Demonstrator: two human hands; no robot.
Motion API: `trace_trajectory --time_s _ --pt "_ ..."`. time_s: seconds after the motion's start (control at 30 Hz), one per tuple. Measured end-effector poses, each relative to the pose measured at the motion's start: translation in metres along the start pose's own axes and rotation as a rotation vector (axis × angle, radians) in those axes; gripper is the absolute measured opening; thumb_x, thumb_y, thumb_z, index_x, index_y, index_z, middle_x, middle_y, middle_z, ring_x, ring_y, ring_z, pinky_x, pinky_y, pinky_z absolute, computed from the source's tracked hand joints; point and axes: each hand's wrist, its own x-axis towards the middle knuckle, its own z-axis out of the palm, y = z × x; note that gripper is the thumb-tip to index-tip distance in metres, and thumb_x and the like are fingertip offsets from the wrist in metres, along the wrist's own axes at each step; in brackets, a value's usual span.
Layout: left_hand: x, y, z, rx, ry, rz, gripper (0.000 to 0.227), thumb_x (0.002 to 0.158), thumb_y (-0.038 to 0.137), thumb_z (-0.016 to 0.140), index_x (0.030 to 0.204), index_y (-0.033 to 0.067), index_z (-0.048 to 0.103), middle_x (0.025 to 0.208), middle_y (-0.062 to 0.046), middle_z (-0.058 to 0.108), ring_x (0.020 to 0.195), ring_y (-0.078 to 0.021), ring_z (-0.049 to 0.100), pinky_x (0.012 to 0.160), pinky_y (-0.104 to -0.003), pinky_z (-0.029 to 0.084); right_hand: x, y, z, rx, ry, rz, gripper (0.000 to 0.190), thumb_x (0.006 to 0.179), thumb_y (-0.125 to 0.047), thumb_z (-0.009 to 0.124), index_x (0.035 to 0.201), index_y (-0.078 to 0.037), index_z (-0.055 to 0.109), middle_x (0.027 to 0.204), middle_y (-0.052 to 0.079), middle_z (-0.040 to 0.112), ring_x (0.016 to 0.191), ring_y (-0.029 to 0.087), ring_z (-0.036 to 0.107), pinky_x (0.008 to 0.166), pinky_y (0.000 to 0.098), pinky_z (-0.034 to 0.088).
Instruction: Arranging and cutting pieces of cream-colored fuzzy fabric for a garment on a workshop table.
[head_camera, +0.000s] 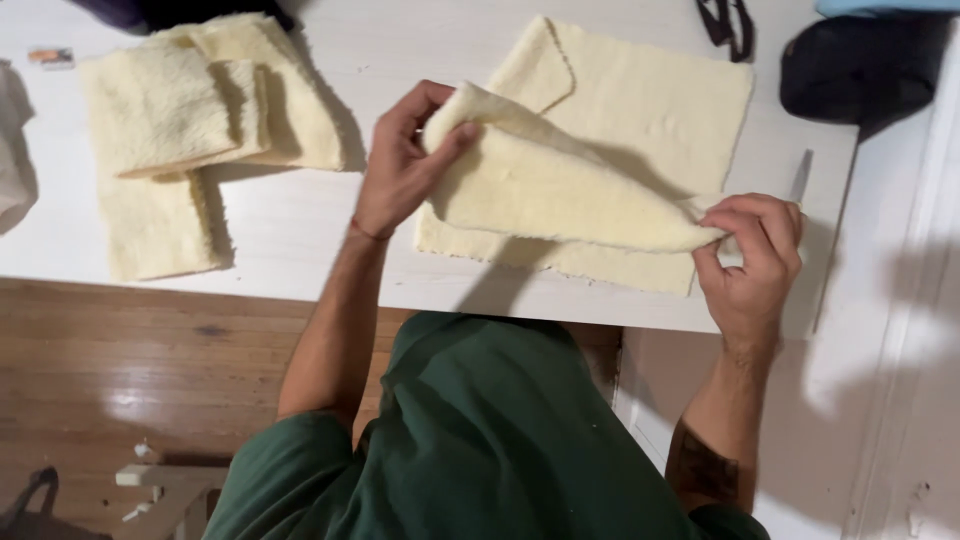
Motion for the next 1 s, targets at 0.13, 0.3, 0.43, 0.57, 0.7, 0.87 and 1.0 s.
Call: trace_trajectory --time_s 0.13,0.3,0.43,0.57,0.7,0.87,1.0 --pt "0.008 -0.05 0.032 0.031 -0.064 0.031 0.021 0.102 0.018 0.073 0.116 0.0034 0.067 0.109 -0.01 0.073 0.099 -0.0183 0.074 0.084 -0.037 0.071 -0.045 0.045 0.017 -0.077 0.076 0.059 0.018 0.09 0.008 0.079 0.101 -0.004 0.073 0.114 0.004 0.067 0.114 0.023 0.059 0.105 0.0342 0.043" --pt "-0.007 -0.122 0.038 0.513 -0.093 -0.235 0.035 0.094 0.026 0.078 0.12 0.0049 0.066 0.109 -0.015 0.077 0.102 -0.0239 0.076 0.087 -0.041 0.063 -0.103 0.093 0.084 -0.138 -0.093 0.087 0.018 0.086 0.0 0.08 0.1 -0.012 0.079 0.113 0.004 0.065 0.113 0.025 0.057 0.104 0.0429 0.041" --pt "-0.03 -0.159 0.036 0.635 -0.084 -0.241 0.038 0.091 0.027 0.081 0.118 0.0033 0.068 0.111 -0.016 0.075 0.103 -0.0291 0.075 0.086 -0.043 0.062 -0.106 0.068 0.089 -0.183 -0.176 0.168 0.026 0.081 0.0 0.077 0.102 -0.014 0.079 0.119 0.005 0.062 0.12 0.029 0.054 0.105 0.046 0.041" --pt "-0.036 -0.17 0.028 0.654 -0.034 -0.202 0.041 0.089 0.028 0.084 0.119 0.0045 0.068 0.114 -0.015 0.076 0.106 -0.0294 0.074 0.087 -0.041 0.063 -0.109 0.076 0.094 -0.172 -0.187 0.183 0.031 0.079 0.0 0.075 0.107 -0.012 0.078 0.124 0.005 0.061 0.124 0.027 0.054 0.109 0.0477 0.041" --pt "-0.04 -0.13 0.025 0.583 -0.006 -0.44 0.044 0.087 0.029 0.084 0.122 0.0077 0.068 0.111 -0.013 0.075 0.1 -0.0263 0.077 0.083 -0.038 0.065 -0.123 0.083 0.097 -0.142 -0.182 0.289 0.022 0.089 -0.003 0.076 0.107 -0.015 0.076 0.122 -0.001 0.064 0.125 0.022 0.056 0.112 0.0439 0.041" --pt "-0.046 -0.135 0.016 0.741 0.007 -0.263 0.036 0.087 0.023 0.084 0.118 0.0072 0.072 0.111 -0.012 0.077 0.095 -0.0271 0.077 0.078 -0.039 0.064 -0.096 0.063 0.083 -0.105 -0.333 0.246 0.03 0.076 -0.014 0.083 0.105 -0.014 0.078 0.121 0.002 0.064 0.122 0.026 0.055 0.107 0.0455 0.038" --pt "-0.032 -0.176 0.013 0.943 -0.047 -0.072 0.019 0.102 0.016 0.072 0.12 0.0143 0.074 0.119 -0.006 0.076 0.096 -0.0211 0.075 0.07 -0.036 0.065 -0.077 0.056 0.081 -0.079 -0.431 0.325 0.043 0.07 -0.033 0.091 0.106 -0.014 0.078 0.12 0.003 0.063 0.12 0.025 0.054 0.103 0.045 0.036"
